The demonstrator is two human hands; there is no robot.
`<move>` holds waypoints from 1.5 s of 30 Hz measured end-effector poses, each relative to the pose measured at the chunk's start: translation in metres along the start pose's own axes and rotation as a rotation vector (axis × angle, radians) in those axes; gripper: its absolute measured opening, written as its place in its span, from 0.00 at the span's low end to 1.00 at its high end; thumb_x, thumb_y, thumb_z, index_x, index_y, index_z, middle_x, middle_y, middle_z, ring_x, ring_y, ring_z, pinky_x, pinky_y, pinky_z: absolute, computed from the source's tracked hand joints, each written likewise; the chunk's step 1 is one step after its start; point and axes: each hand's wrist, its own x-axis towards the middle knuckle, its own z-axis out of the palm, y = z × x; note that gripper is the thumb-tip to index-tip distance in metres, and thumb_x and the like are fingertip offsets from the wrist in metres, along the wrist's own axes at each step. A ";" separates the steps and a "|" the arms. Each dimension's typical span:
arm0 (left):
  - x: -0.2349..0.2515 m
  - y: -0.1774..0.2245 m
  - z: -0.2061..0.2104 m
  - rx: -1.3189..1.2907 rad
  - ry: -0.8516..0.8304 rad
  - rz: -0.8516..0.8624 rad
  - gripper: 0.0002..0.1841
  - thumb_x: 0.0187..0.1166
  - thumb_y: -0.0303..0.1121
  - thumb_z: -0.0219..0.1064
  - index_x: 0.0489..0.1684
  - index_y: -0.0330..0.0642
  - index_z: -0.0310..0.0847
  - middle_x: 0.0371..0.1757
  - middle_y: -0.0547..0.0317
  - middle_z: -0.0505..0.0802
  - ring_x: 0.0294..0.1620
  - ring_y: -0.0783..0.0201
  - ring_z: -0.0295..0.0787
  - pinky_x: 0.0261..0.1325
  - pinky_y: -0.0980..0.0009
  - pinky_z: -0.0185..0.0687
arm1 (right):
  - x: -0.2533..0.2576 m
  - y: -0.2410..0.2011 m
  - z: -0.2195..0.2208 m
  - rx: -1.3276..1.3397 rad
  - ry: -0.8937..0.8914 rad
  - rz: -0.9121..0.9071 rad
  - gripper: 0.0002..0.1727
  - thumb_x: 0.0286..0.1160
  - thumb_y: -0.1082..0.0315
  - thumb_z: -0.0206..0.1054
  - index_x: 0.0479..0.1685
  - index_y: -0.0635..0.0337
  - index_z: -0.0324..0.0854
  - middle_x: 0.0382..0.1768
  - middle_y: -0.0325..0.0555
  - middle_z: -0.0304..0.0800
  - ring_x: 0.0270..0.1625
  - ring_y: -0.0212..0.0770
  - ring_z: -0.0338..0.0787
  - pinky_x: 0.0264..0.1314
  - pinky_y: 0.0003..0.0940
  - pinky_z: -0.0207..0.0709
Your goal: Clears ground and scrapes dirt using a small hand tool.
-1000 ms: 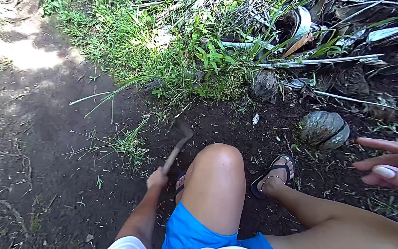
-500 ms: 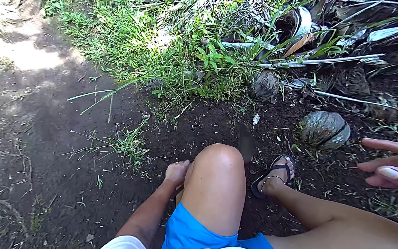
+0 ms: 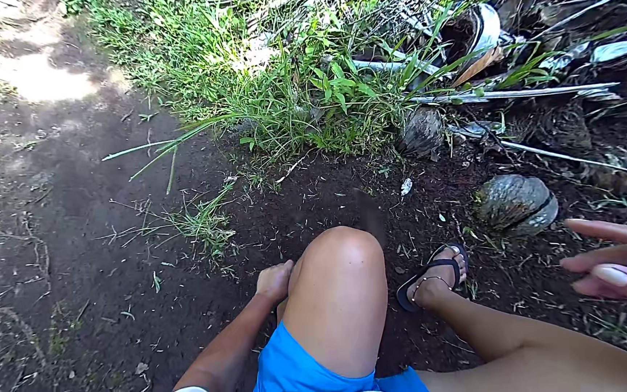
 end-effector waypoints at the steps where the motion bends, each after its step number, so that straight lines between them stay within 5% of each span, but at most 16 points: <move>1: 0.003 0.004 -0.007 0.034 0.013 0.061 0.18 0.88 0.37 0.54 0.67 0.41 0.80 0.63 0.42 0.92 0.66 0.41 0.88 0.64 0.39 0.80 | 0.001 0.001 0.001 -0.007 0.002 0.001 0.32 0.85 0.53 0.65 0.83 0.61 0.70 0.49 0.48 0.94 0.42 0.38 0.96 0.45 0.34 0.93; 3: 0.020 -0.004 -0.013 0.077 0.025 0.062 0.17 0.86 0.38 0.57 0.67 0.43 0.79 0.61 0.42 0.92 0.65 0.40 0.89 0.62 0.37 0.80 | 0.002 0.000 0.000 -0.016 0.009 0.015 0.32 0.85 0.52 0.65 0.83 0.60 0.70 0.49 0.48 0.94 0.42 0.38 0.96 0.45 0.34 0.93; 7: 0.050 -0.080 0.023 -0.091 0.013 -0.412 0.28 0.73 0.41 0.69 0.75 0.50 0.76 0.66 0.44 0.91 0.67 0.41 0.89 0.63 0.33 0.82 | -0.002 -0.001 -0.001 -0.023 0.022 0.032 0.32 0.85 0.53 0.64 0.83 0.62 0.69 0.49 0.48 0.95 0.42 0.38 0.96 0.45 0.34 0.92; 10: 0.046 -0.092 0.030 -0.124 0.021 -0.530 0.26 0.72 0.41 0.68 0.73 0.51 0.77 0.65 0.46 0.92 0.66 0.44 0.90 0.60 0.37 0.84 | -0.004 -0.007 -0.002 -0.047 0.027 0.067 0.32 0.85 0.54 0.62 0.84 0.63 0.68 0.48 0.49 0.94 0.42 0.37 0.95 0.46 0.34 0.91; 16: 0.010 -0.018 0.013 -0.117 -0.004 -0.230 0.25 0.82 0.45 0.62 0.76 0.46 0.75 0.65 0.43 0.91 0.67 0.41 0.89 0.64 0.36 0.81 | -0.002 -0.001 0.000 -0.020 0.021 0.013 0.33 0.85 0.52 0.64 0.83 0.62 0.69 0.47 0.46 0.95 0.42 0.35 0.95 0.45 0.33 0.92; 21: 0.011 0.019 -0.030 0.026 0.041 0.127 0.19 0.91 0.35 0.50 0.71 0.40 0.79 0.64 0.39 0.91 0.67 0.39 0.88 0.65 0.38 0.79 | -0.002 0.006 0.000 -0.018 0.045 -0.017 0.32 0.85 0.52 0.64 0.83 0.60 0.70 0.49 0.47 0.95 0.42 0.37 0.96 0.45 0.33 0.93; 23: 0.034 -0.007 -0.017 0.022 0.050 0.027 0.21 0.83 0.43 0.60 0.70 0.44 0.78 0.61 0.42 0.92 0.64 0.39 0.89 0.61 0.35 0.81 | -0.004 0.008 -0.003 -0.019 0.050 -0.013 0.31 0.85 0.52 0.64 0.83 0.60 0.70 0.49 0.47 0.95 0.42 0.38 0.96 0.44 0.34 0.93; 25: 0.050 -0.052 0.012 -0.094 0.019 -0.256 0.27 0.75 0.45 0.67 0.74 0.49 0.78 0.64 0.43 0.92 0.66 0.41 0.89 0.63 0.33 0.81 | -0.006 0.007 -0.005 -0.024 0.042 0.002 0.31 0.86 0.53 0.63 0.83 0.60 0.69 0.49 0.47 0.95 0.42 0.38 0.96 0.45 0.34 0.92; 29: 0.046 -0.085 0.045 -0.192 0.018 -0.517 0.26 0.72 0.42 0.68 0.72 0.51 0.78 0.63 0.45 0.92 0.66 0.43 0.90 0.61 0.35 0.83 | -0.009 0.000 -0.007 -0.035 0.033 0.049 0.32 0.86 0.54 0.62 0.83 0.62 0.68 0.50 0.49 0.94 0.43 0.37 0.95 0.48 0.35 0.92; 33: 0.016 -0.043 0.038 -0.143 -0.022 -0.357 0.27 0.80 0.51 0.65 0.76 0.50 0.75 0.64 0.44 0.92 0.67 0.42 0.89 0.63 0.37 0.82 | -0.006 0.003 -0.004 -0.014 0.020 0.019 0.32 0.86 0.54 0.64 0.83 0.63 0.69 0.49 0.48 0.94 0.43 0.37 0.96 0.46 0.33 0.92; 36: -0.003 -0.001 0.004 -0.046 -0.069 -0.079 0.21 0.86 0.38 0.59 0.74 0.42 0.76 0.67 0.41 0.90 0.69 0.40 0.87 0.66 0.37 0.79 | -0.003 0.000 -0.002 -0.007 0.015 -0.002 0.32 0.86 0.54 0.63 0.83 0.63 0.68 0.48 0.46 0.94 0.42 0.36 0.96 0.46 0.32 0.92; 40: 0.018 0.012 -0.019 0.058 0.012 0.140 0.19 0.89 0.35 0.53 0.72 0.41 0.81 0.65 0.41 0.91 0.66 0.39 0.88 0.65 0.38 0.79 | -0.001 -0.002 0.000 -0.012 0.029 0.006 0.32 0.85 0.53 0.65 0.82 0.63 0.69 0.48 0.48 0.95 0.42 0.37 0.96 0.45 0.33 0.92; 42: 0.043 -0.016 -0.016 0.059 0.016 0.008 0.21 0.82 0.41 0.63 0.71 0.45 0.79 0.63 0.41 0.92 0.65 0.38 0.89 0.61 0.34 0.81 | -0.002 0.000 -0.003 -0.020 0.033 0.011 0.32 0.85 0.53 0.64 0.82 0.62 0.69 0.48 0.48 0.95 0.41 0.38 0.96 0.44 0.34 0.92; 45: 0.055 -0.087 0.015 -0.085 0.039 -0.437 0.28 0.72 0.43 0.69 0.73 0.49 0.78 0.66 0.44 0.91 0.68 0.41 0.88 0.64 0.33 0.81 | -0.005 -0.007 -0.004 -0.037 0.027 0.070 0.32 0.86 0.54 0.62 0.83 0.64 0.68 0.49 0.50 0.94 0.42 0.38 0.96 0.47 0.34 0.92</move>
